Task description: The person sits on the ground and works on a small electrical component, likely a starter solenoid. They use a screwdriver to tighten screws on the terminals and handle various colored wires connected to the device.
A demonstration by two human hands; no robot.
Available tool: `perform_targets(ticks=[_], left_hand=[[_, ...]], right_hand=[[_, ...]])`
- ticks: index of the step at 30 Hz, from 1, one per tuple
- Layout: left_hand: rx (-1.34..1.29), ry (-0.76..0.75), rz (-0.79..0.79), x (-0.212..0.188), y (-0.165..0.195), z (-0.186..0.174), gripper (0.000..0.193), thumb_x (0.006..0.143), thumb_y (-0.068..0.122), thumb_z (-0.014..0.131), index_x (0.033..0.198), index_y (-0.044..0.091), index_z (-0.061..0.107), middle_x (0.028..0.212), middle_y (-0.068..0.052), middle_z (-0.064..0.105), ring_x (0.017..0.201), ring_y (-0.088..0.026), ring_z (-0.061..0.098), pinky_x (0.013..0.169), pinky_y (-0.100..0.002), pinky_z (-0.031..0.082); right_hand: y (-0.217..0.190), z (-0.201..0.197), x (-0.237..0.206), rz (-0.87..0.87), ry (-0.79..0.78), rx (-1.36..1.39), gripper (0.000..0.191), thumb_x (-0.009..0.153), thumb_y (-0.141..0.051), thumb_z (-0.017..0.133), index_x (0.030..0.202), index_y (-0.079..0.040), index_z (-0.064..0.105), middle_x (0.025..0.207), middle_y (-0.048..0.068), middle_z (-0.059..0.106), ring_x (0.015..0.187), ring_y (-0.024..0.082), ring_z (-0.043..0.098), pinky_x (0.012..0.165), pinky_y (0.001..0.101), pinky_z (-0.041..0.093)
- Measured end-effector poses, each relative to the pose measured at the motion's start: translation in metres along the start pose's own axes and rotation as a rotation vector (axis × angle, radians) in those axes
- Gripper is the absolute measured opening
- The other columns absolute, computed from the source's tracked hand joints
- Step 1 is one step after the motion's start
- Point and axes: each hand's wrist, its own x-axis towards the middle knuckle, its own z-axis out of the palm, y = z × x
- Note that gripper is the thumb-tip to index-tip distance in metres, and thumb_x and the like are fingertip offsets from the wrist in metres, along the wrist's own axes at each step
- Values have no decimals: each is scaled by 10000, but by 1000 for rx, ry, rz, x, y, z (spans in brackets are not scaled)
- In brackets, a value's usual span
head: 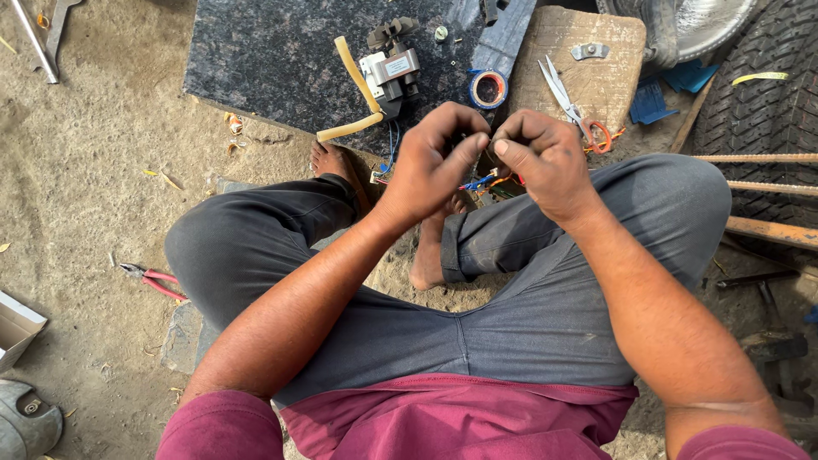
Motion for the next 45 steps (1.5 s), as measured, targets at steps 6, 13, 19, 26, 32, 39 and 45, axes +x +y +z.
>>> perform_targets(ticks=[6,13,19,26,32,39,45], left_hand=[[-389,-28,-495,9,-17,-2,159,1019,201,670,972,49,681,787,22,635,640,-35,580,550,-199,499],[-233,-102,-295,7,-24,-4,138,1003,144,706,972,18,659,795,20,624,666,-30,551,561,-202,456],[-240,-101,-315,7,-25,-5,137,1011,155,693,991,25,652,807,19,624,680,-35,566,577,-206,476],[-455,-212,-277,10,-22,-11,336,957,-16,555,1292,8,555,1074,-39,652,873,-70,634,753,-228,568],[-351,-212,-256,13,-18,-9,274,1008,-70,561,1271,2,546,1081,-90,702,883,-104,713,757,-260,631],[-281,-224,-253,11,-20,-8,219,1007,-49,608,1222,-8,596,1075,-105,699,921,-119,733,793,-269,650],[-452,-176,-371,14,-28,-5,200,1034,21,571,1222,-38,608,1078,-139,731,916,-147,743,798,-292,647]], right_hand=[[-15,8,0,-357,108,-531,82,933,20,725,914,-2,648,871,57,668,757,112,647,664,261,507],[-19,13,4,-412,99,-629,91,919,35,737,905,2,654,881,75,672,767,126,655,660,279,506],[-17,11,3,-398,114,-567,76,937,2,742,949,-5,667,920,63,697,828,125,682,727,272,542],[-17,7,2,-388,171,-587,81,946,3,753,928,-17,676,910,62,685,808,125,661,708,259,531],[-20,5,2,-403,172,-606,95,941,14,746,913,-20,662,921,64,682,817,121,677,705,254,554],[-18,6,3,-450,164,-659,105,913,32,753,900,-21,663,895,72,685,811,136,682,693,270,555],[-16,2,4,-383,163,-627,125,938,17,757,896,-25,647,893,60,693,791,107,707,678,247,580]])
